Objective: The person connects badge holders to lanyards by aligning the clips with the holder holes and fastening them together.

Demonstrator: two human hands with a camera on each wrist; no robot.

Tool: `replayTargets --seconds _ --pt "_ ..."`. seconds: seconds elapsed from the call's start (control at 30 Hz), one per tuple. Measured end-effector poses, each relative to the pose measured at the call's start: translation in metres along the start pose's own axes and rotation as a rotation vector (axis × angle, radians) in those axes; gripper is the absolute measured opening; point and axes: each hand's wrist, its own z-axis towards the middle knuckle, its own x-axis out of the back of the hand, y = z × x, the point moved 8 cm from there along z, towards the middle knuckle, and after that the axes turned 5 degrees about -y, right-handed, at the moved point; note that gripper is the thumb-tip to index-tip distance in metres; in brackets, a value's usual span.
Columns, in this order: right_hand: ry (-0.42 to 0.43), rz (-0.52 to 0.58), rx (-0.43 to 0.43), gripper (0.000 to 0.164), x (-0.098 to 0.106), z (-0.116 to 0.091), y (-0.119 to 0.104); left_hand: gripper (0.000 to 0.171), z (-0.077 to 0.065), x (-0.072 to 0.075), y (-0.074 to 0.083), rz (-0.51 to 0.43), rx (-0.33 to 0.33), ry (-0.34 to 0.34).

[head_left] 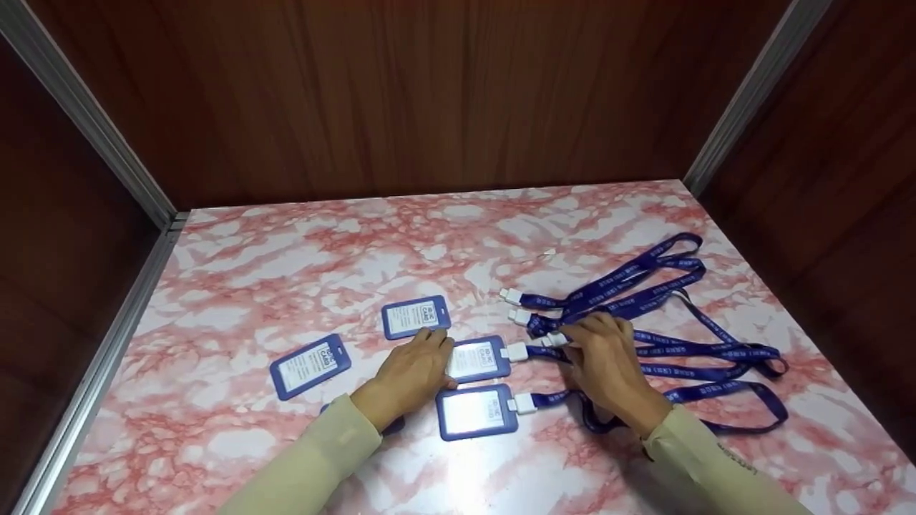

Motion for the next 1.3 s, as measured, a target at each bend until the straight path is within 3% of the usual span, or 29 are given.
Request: replayTargets --seconds 0.2,0.57,1.3 --pt "-0.028 0.001 -0.012 0.034 -0.003 -0.003 0.001 0.070 -0.001 0.000 -0.004 -0.032 0.020 -0.018" --pt "-0.037 0.013 0.003 0.030 -0.003 -0.006 -0.003 0.066 -0.010 0.011 -0.002 -0.023 -0.011 0.019" --pt "-0.087 0.040 -0.012 0.022 -0.006 -0.014 -0.008 0.062 -0.038 0.019 -0.011 -0.057 0.041 0.087"
